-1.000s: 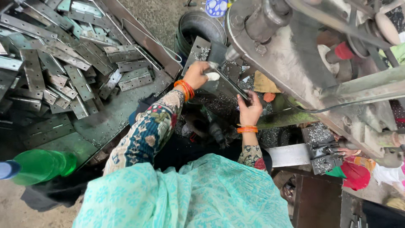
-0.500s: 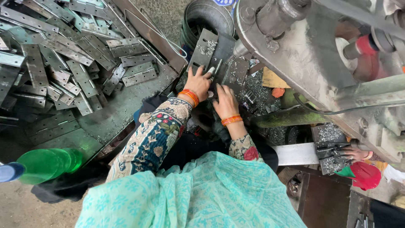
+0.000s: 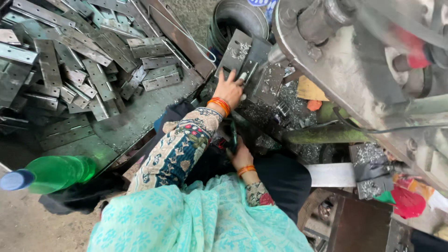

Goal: The person repeatedly picks up metal brackets from a bin, places them under a drill press, and operates the machine to drill holes. The person then removes the processed brackets and places them aside, continuing the cycle with new pieces.

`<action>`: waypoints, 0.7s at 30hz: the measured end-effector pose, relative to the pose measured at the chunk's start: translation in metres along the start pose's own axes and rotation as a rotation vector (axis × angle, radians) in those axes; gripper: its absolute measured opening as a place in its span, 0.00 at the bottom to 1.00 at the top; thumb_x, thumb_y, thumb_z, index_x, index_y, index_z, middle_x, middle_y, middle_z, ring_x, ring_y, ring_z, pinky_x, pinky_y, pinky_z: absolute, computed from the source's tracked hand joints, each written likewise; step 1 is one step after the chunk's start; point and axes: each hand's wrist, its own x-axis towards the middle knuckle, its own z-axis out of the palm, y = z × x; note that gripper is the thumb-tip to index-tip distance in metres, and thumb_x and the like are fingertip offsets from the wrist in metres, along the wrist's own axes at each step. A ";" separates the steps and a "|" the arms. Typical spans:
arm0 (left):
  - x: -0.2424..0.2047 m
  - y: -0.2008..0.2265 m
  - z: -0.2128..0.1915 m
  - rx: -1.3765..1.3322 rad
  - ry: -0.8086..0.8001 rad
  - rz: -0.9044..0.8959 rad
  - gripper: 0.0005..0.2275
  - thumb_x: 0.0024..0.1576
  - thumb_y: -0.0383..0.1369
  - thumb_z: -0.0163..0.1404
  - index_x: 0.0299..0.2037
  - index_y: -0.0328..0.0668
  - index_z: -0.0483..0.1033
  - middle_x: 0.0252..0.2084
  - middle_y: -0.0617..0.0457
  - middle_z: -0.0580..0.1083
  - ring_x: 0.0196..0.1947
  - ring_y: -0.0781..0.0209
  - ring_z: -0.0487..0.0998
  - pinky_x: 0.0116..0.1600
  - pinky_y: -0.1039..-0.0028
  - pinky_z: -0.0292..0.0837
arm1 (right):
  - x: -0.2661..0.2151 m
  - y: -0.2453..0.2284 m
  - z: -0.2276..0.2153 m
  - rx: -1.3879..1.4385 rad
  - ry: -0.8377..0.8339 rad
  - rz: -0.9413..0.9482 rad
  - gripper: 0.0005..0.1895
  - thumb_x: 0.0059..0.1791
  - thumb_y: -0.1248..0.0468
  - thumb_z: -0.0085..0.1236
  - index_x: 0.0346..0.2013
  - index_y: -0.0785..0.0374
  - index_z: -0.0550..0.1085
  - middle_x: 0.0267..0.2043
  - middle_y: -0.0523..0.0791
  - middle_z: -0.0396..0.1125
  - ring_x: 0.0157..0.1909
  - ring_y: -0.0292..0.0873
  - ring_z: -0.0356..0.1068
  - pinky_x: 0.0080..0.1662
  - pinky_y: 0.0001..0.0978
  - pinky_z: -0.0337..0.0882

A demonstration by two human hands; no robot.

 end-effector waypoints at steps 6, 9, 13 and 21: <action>0.012 0.006 0.010 0.003 0.020 -0.075 0.13 0.59 0.37 0.47 0.46 0.45 0.84 0.63 0.53 0.72 0.71 0.39 0.56 0.68 0.26 0.43 | 0.017 0.004 -0.061 -0.118 -0.002 -0.128 0.37 0.47 0.50 0.60 0.67 0.59 0.63 0.55 0.57 0.71 0.54 0.63 0.71 0.51 0.54 0.73; 0.029 0.009 0.011 0.023 0.042 -0.094 0.12 0.60 0.35 0.47 0.45 0.46 0.84 0.64 0.53 0.72 0.71 0.40 0.56 0.68 0.27 0.44 | 0.018 -0.002 -0.063 -0.159 -0.018 -0.075 0.37 0.46 0.49 0.61 0.67 0.58 0.63 0.57 0.56 0.71 0.54 0.63 0.72 0.52 0.54 0.73; 0.035 0.006 0.011 0.006 0.058 -0.104 0.13 0.58 0.35 0.46 0.47 0.47 0.84 0.63 0.53 0.72 0.70 0.41 0.56 0.67 0.27 0.44 | -0.005 -0.001 -0.012 -0.055 0.027 -0.048 0.45 0.45 0.51 0.61 0.74 0.57 0.55 0.56 0.57 0.69 0.52 0.65 0.70 0.51 0.57 0.71; 0.028 0.008 0.013 0.040 0.090 -0.082 0.13 0.57 0.36 0.47 0.46 0.48 0.84 0.64 0.53 0.71 0.70 0.40 0.57 0.67 0.29 0.47 | 0.009 0.010 -0.030 -0.043 -0.016 -0.087 0.43 0.43 0.53 0.63 0.70 0.58 0.59 0.54 0.59 0.70 0.55 0.64 0.71 0.52 0.54 0.73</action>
